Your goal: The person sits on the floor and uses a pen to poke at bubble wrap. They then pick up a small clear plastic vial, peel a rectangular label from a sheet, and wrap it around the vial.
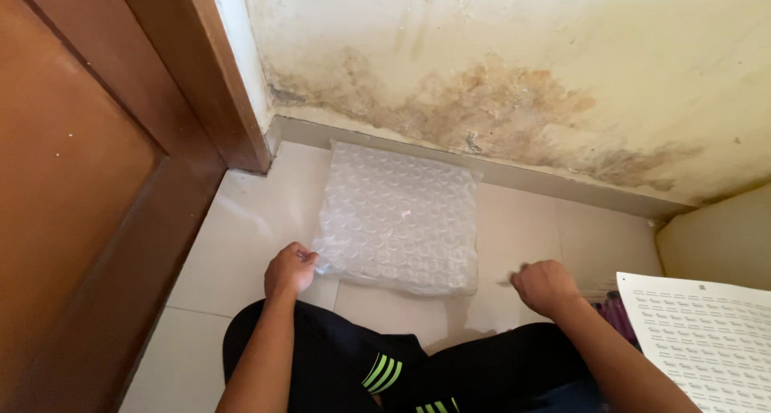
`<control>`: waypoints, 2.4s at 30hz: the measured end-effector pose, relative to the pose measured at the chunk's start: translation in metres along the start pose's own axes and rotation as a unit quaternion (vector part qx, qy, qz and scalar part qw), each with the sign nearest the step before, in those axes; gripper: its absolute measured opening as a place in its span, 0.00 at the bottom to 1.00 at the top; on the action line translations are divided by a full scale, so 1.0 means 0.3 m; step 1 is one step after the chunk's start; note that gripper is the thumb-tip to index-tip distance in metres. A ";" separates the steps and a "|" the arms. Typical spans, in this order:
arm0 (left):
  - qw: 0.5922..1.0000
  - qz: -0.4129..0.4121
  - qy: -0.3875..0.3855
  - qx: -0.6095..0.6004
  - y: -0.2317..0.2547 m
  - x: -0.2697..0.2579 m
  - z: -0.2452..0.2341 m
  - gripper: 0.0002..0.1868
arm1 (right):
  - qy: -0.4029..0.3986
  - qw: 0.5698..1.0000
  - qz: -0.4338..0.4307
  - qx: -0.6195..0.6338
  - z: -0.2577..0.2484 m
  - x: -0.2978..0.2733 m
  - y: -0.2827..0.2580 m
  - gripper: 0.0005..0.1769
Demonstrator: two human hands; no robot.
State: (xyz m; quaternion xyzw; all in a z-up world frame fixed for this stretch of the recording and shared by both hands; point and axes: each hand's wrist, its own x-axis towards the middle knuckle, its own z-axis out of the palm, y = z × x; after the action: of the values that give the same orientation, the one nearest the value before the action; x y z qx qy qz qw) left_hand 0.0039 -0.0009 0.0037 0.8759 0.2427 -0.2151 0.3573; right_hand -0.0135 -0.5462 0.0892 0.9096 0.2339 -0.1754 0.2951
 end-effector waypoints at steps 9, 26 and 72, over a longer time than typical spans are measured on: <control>0.928 0.204 0.281 0.136 0.060 -0.006 0.103 0.08 | 0.042 0.993 0.091 0.065 0.017 -0.120 0.071 0.16; 0.781 0.567 0.167 0.204 0.461 -0.283 0.757 0.14 | 0.051 0.990 -0.024 0.127 0.001 0.095 -0.086 0.16; 0.905 0.372 0.027 0.204 0.541 -0.376 0.845 0.12 | -0.144 0.958 -0.096 0.230 0.181 0.283 -0.021 0.15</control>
State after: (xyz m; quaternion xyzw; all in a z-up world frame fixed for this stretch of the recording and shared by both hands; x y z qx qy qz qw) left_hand -0.0429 -0.3185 -0.0150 0.9619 -0.1402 -0.0877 0.2177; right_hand 0.0436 -0.5481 0.0060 0.8911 0.2288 -0.3814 0.0901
